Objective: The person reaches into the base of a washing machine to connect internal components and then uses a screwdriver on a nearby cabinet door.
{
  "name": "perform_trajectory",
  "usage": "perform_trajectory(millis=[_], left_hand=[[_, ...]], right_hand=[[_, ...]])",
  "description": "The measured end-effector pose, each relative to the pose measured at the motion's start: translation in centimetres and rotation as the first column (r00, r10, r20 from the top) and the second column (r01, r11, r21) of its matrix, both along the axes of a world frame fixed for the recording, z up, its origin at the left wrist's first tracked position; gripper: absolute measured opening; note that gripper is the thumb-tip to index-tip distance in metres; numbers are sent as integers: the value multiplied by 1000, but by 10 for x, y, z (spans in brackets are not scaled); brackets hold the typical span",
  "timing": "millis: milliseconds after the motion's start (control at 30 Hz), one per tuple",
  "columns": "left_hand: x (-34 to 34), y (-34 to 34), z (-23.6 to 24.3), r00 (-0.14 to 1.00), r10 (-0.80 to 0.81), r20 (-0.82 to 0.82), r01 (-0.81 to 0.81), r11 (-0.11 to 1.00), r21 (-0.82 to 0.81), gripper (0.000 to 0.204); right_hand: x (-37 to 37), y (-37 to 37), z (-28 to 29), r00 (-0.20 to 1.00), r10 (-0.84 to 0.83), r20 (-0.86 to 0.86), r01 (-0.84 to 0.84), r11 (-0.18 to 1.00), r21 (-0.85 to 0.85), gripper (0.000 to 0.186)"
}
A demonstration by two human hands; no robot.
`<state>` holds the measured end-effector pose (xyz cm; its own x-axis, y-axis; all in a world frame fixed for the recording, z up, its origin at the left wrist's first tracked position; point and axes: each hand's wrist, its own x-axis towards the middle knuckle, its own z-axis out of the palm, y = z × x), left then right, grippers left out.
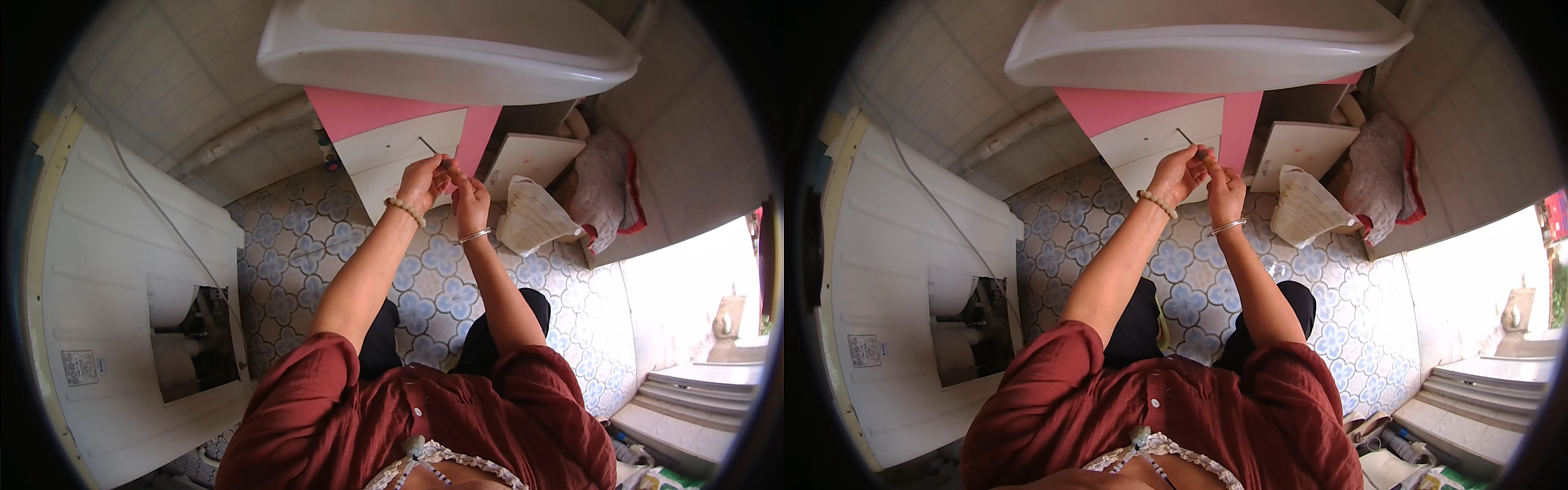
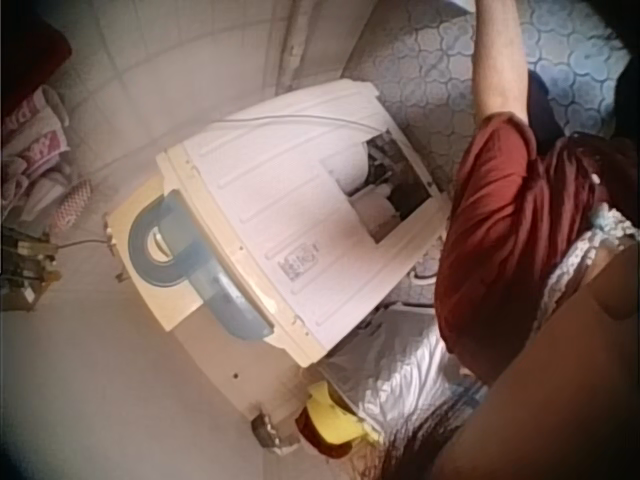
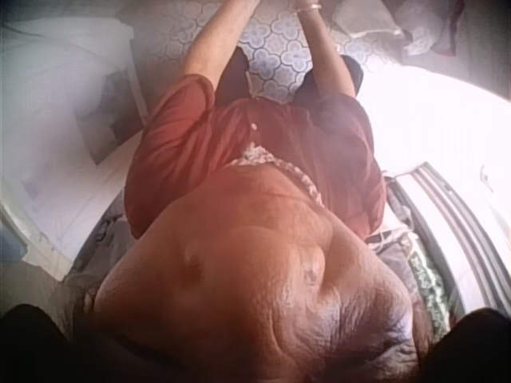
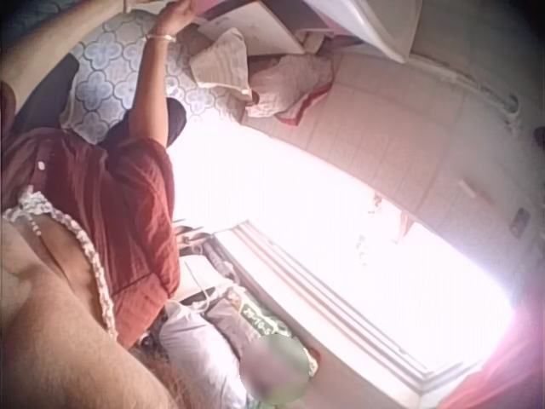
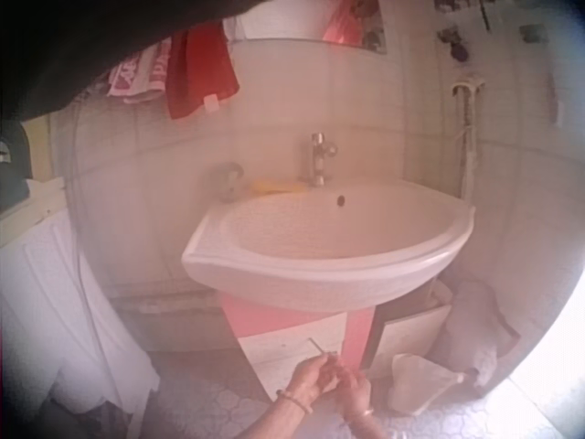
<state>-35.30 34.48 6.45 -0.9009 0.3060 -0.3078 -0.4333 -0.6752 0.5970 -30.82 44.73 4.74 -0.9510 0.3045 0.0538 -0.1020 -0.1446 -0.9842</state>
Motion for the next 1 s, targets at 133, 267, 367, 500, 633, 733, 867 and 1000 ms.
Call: perform_trajectory(millis=[133, 267, 367, 500, 633, 733, 867, 1000], left_hand=[[4, 2, -4, 999, -24, -45, 21, 999, -46, 15], [1, 4, -5, 994, 29, -106, -44, 989, -142, 15], [0, 6, -5, 994, 46, -99, -58, 990, -128, 14], [1, 5, 6, 998, 40, -57, -49, 982, -184, 15], [2, -5, -1, 998, 54, -41, -63, 966, -249, 15], [-2, -7, -3, 995, -38, -95, 20, 982, -187, 16], [1, -12, -1, 997, -29, -70, 20, 992, -121, 16], [1, -9, -3, 997, 20, -74, -27, 995, -97, 16]], right_hand=[[12, -4, 10, 943, 265, 203, -131, 854, -503, 29], [9, -1, 12, 875, 452, 173, -176, 631, -755, 28], [13, 6, 19, 795, 601, 80, -251, 446, -859, 26], [7, 5, 11, 995, 91, 51, -104, 899, 425, 23], [20, -7, 38, 979, 51, -197, 159, 411, 898, 23], [2, -10, 2, 962, 15, -272, 200, 641, 741, 21], [2, -7, 4, 842, 517, 154, -256, 635, -729, 31], [6, -8, 9, 727, 668, -157, -292, 94, -952, 33]])
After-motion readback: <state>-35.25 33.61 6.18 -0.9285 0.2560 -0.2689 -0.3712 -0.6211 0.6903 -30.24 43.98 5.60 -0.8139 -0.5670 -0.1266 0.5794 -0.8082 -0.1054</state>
